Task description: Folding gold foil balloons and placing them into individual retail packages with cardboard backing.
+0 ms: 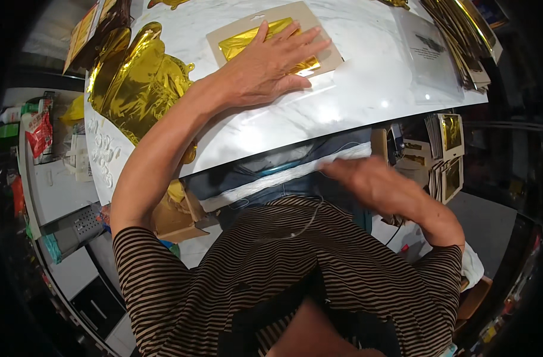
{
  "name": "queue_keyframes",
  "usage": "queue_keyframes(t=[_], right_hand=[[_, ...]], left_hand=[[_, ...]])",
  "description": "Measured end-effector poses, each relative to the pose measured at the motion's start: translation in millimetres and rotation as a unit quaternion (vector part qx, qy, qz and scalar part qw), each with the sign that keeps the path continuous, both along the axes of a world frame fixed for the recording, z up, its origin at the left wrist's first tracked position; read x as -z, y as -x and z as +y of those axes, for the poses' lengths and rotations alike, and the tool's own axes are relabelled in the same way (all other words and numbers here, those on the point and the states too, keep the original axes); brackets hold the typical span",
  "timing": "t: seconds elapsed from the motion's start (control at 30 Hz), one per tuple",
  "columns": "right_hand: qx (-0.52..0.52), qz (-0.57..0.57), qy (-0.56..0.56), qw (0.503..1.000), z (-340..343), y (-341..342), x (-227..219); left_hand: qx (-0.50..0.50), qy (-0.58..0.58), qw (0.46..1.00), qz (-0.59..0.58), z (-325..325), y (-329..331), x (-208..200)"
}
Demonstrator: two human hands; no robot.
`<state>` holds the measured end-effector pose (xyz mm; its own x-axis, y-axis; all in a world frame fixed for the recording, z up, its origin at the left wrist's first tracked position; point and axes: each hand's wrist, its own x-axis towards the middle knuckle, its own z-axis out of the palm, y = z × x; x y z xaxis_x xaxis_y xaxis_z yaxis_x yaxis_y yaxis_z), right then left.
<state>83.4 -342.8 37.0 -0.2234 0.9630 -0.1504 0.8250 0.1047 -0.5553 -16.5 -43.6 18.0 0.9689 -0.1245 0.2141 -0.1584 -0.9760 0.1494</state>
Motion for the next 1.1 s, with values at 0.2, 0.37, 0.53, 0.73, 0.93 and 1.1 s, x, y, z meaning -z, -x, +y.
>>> queue_keyframes(t=[0.2,0.37,0.53,0.73,0.93,1.1], right_hand=[[0.159,-0.113,0.003,0.981,0,-28,-57],[0.151,-0.095,-0.225,0.958,24,-39,-44],[0.104,-0.107,-0.174,0.973,36,-38,-11],[0.130,-0.084,-0.318,0.935,31,-38,13],[0.170,-0.029,-0.312,0.934,34,-48,15],[0.327,0.060,-0.131,0.934,43,-43,0]], left_hand=[[-0.067,0.029,0.996,-0.047,-13,44,-30],[-0.064,0.018,0.998,0.006,-49,83,-19],[-0.034,0.107,0.993,0.024,-67,100,-22],[-0.097,0.087,0.985,-0.110,-73,125,1],[-0.136,0.133,0.970,-0.152,-72,119,-3],[-0.213,0.223,0.945,-0.107,-72,113,-20]])
